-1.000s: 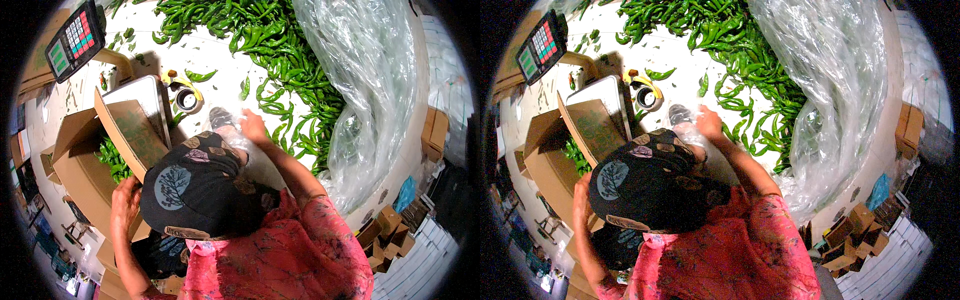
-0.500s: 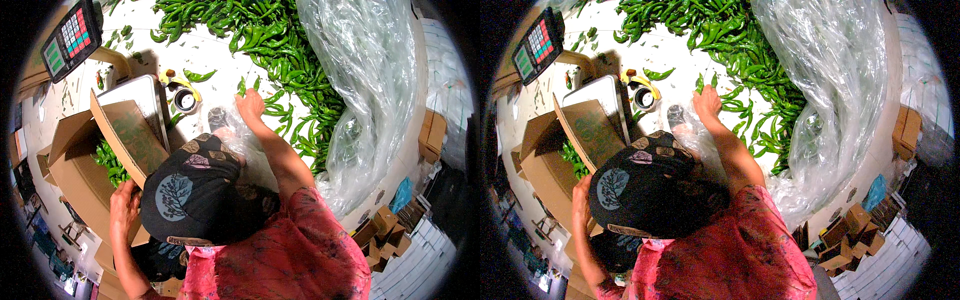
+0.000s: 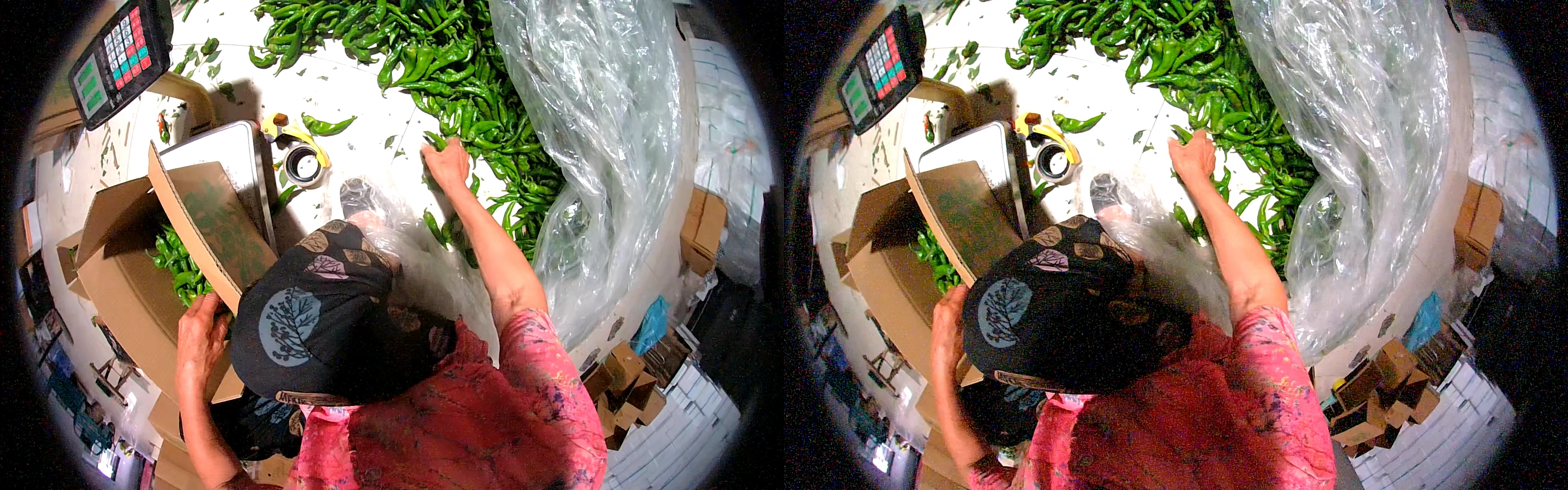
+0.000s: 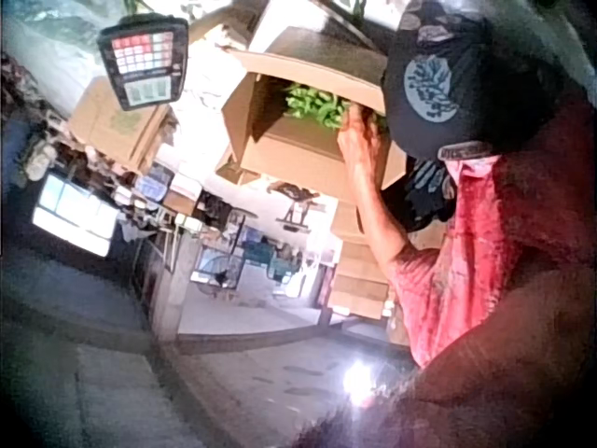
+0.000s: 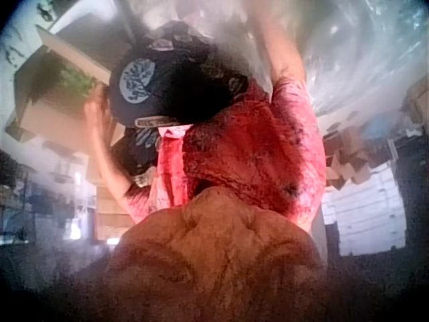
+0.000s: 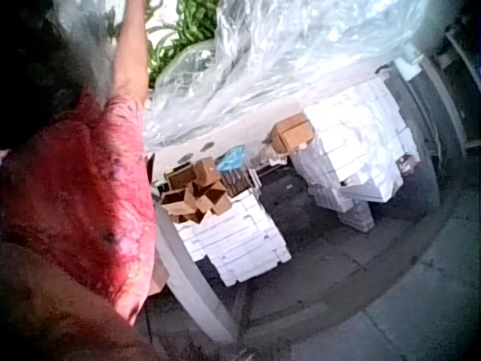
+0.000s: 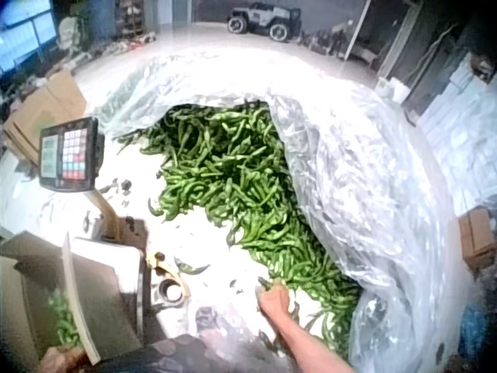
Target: The person sits on the floor and sorts green peppers from a large plastic bag into cardboard boxes, picking them up by hand and checking them before placing them in the containers.
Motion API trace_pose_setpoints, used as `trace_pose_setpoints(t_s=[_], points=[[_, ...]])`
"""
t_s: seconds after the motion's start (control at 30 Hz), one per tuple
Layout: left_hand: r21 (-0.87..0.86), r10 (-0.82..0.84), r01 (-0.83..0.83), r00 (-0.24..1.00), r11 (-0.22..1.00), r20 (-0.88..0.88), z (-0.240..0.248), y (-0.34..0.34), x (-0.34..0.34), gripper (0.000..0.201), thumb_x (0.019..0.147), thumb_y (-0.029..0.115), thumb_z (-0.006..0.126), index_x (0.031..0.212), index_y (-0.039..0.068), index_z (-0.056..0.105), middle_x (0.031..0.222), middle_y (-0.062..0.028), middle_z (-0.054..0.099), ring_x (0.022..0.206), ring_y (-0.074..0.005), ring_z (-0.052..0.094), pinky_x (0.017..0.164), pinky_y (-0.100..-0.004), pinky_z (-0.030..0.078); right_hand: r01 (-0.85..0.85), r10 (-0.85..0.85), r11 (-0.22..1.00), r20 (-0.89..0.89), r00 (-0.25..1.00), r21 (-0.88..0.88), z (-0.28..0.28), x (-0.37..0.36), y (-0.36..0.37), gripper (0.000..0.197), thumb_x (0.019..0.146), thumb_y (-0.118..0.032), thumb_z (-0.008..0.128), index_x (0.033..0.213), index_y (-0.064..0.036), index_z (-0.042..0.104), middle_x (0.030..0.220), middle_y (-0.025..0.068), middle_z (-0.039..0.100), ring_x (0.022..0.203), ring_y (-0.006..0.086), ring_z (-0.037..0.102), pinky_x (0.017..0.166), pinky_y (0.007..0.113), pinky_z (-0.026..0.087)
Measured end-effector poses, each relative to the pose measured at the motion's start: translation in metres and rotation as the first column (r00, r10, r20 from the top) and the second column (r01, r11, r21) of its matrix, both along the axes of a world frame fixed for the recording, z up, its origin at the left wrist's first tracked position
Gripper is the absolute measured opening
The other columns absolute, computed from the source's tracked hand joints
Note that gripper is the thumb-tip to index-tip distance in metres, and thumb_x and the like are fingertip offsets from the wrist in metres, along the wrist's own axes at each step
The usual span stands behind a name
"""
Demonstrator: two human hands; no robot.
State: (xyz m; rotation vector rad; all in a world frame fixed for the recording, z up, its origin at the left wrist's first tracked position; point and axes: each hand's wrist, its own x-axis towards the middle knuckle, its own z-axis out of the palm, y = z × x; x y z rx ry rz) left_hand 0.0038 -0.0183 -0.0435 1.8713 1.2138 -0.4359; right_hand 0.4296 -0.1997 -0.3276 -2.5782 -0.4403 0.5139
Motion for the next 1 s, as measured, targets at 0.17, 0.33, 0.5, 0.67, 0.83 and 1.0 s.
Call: trace_pose_setpoints(t_s=[0.17, 0.33, 0.5, 0.67, 0.83, 1.0], points=[[0.089, -0.015, 0.013, 1.0, 0.996, 0.019, 0.006, -0.006, 0.006, 0.034, 0.079, -0.008, 0.058, 0.111, 0.003, 0.059, 0.099, -0.0215, 0.064, 0.091, -0.0439, 0.061, 0.078, -0.0464, 0.049, 0.136, -0.147, 0.964, -0.029, 0.989, -0.229, -0.005, -0.008, 0.023, 0.058, 0.069, -0.037, 0.08, 0.098, 0.0076, 0.058, 0.1, 0.0264, 0.066, 0.091, 0.0422, 0.066, 0.08, 0.051, 0.053], [0.106, -0.083, 0.084, 0.996, 0.991, -0.015, 0.008, -0.002, 0.012, 0.034, 0.079, -0.007, 0.059, 0.112, 0.003, 0.059, 0.098, -0.0219, 0.063, 0.091, -0.0451, 0.061, 0.078, -0.0474, 0.049, 0.168, -0.15, 0.974, 0.118, 0.982, -0.154, -0.023, -0.003, 0.0, 0.032, 0.07, -0.015, 0.068, 0.097, -0.001, 0.057, 0.092, 0.0227, 0.066, 0.083, 0.0428, 0.064, 0.076, 0.051, 0.05], [0.11, -0.038, 0.037, 0.999, 0.993, 0.004, 0.008, -0.009, 0.004, 0.036, 0.079, -0.008, 0.059, 0.113, 0.003, 0.058, 0.101, -0.0229, 0.063, 0.093, -0.0463, 0.06, 0.078, -0.0486, 0.048, -0.002, 0.046, 0.961, -0.154, 0.987, 0.277, 0.024, 0.026, -0.03, 0.043, 0.074, -0.017, 0.064, 0.11, -0.0049, 0.044, 0.096, 0.0233, 0.061, 0.087, 0.0418, 0.06, 0.082, 0.049, 0.046], [0.15, -0.178, 0.19, 0.98, 0.97, -0.092, 0.014, -0.006, 0.026, 0.037, 0.078, -0.008, 0.059, 0.113, 0.003, 0.059, 0.102, -0.0235, 0.062, 0.096, -0.0467, 0.059, 0.08, -0.0487, 0.048, -0.649, 0.668, 0.74, 0.073, 0.741, -0.179, 0.039, 0.026, -0.081, 0.061, 0.072, -0.009, 0.062, 0.13, -0.0065, 0.044, 0.115, 0.0214, 0.052, 0.11, 0.0381, 0.048, 0.093, 0.049, 0.039], [0.164, -0.188, 0.195, 0.981, 0.967, -0.057, 0.014, -0.008, -0.002, 0.038, 0.079, -0.004, 0.061, 0.116, 0.003, 0.056, 0.099, -0.0238, 0.061, 0.094, -0.047, 0.057, 0.079, -0.0502, 0.047, -0.715, 0.796, 0.571, 0.06, 0.602, -0.403, 0.026, -0.02, -0.066, 0.07, 0.059, 0.0, 0.069, 0.126, -0.0064, 0.049, 0.123, 0.019, 0.048, 0.116, 0.037, 0.046, 0.091, 0.048, 0.042], [0.209, -0.34, 0.352, 0.936, 0.912, -0.092, -0.007, 0.019, -0.007, 0.035, 0.081, 0.009, 0.06, 0.116, 0.006, 0.056, 0.094, -0.0214, 0.063, 0.088, -0.0413, 0.063, 0.075, -0.05, 0.051, -0.58, 0.811, 0.413, -0.006, 0.585, -0.702, -0.008, -0.014, -0.073, 0.094, 0.056, -0.02, 0.088, 0.135, 0.0012, 0.041, 0.14, 0.0225, 0.044, 0.127, 0.0349, 0.046, 0.092, 0.04, 0.051]])
